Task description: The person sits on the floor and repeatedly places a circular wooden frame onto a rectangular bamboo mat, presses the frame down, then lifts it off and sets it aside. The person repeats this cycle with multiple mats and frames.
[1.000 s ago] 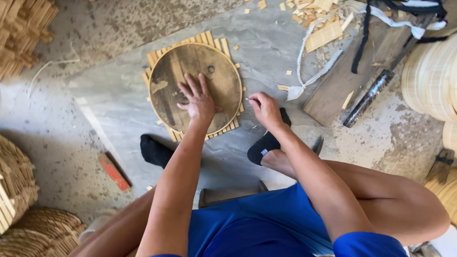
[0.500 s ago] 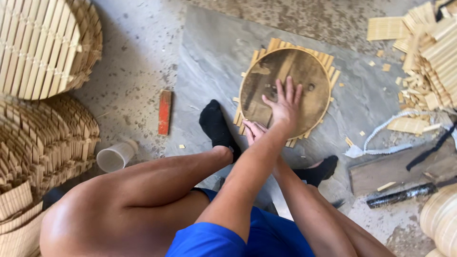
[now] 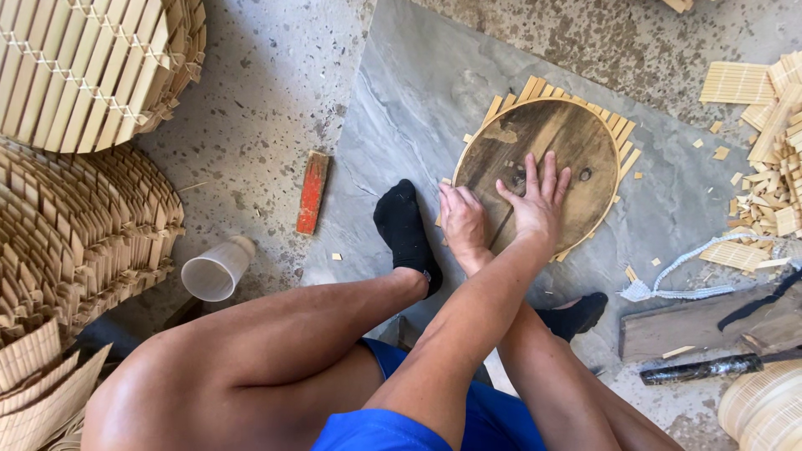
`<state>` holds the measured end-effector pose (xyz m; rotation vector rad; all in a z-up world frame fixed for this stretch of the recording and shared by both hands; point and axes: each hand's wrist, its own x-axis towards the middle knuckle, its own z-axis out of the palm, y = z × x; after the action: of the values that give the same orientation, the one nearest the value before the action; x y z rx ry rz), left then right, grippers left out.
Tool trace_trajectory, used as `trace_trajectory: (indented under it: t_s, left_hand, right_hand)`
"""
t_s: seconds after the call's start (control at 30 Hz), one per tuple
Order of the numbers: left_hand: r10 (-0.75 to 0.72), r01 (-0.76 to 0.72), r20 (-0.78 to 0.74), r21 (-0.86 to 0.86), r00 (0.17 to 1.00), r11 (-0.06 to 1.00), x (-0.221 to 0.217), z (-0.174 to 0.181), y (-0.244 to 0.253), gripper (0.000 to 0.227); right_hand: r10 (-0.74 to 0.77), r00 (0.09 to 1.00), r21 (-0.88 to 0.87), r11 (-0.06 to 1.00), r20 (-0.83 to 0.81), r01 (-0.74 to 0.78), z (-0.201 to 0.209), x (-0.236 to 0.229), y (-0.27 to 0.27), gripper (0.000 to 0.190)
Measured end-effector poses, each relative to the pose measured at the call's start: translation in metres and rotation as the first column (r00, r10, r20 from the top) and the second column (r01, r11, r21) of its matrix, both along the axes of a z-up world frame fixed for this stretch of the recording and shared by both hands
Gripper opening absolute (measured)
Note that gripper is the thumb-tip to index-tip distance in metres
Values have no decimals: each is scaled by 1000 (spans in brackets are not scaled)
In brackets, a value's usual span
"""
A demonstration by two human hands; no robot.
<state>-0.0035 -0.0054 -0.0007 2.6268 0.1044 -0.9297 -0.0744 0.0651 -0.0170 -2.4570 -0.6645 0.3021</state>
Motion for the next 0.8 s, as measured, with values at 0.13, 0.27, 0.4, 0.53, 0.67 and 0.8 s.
trace_trajectory:
  t_s: [0.13,0.27,0.4,0.53,0.67,0.8]
  left_hand:
    - [-3,3,-19,1,1000,1000,-1,1,-1,83]
    - [-21,21,-43,1,999,1000,5,3,3,87]
    - [-7,7,-39,-3,999,1000,2,5,0,88]
    - [-21,21,-37,9,999,1000,1,5,2,88]
    - [-16,16,-38,3,999,1000,3,5,3,87]
    - [-13,13,-37,-13,999,1000,1,6,3,85]
  right_hand:
    - [-75,993,-49,996,-92,70,3,-6,2,16]
    - [-27,995,-3,1000,-99,27,20,-19,-10,13]
    - [-20,993,21,1000,-120,23,31,-35,-26,15]
    - [8,995,22,1000,-102,-5,23,-32,-20,17]
    - [2,998,5,1000,-69,-2,14,-23,-11,16]
    - [1,997,9,1000,-77,0,15,-30,-14,16]
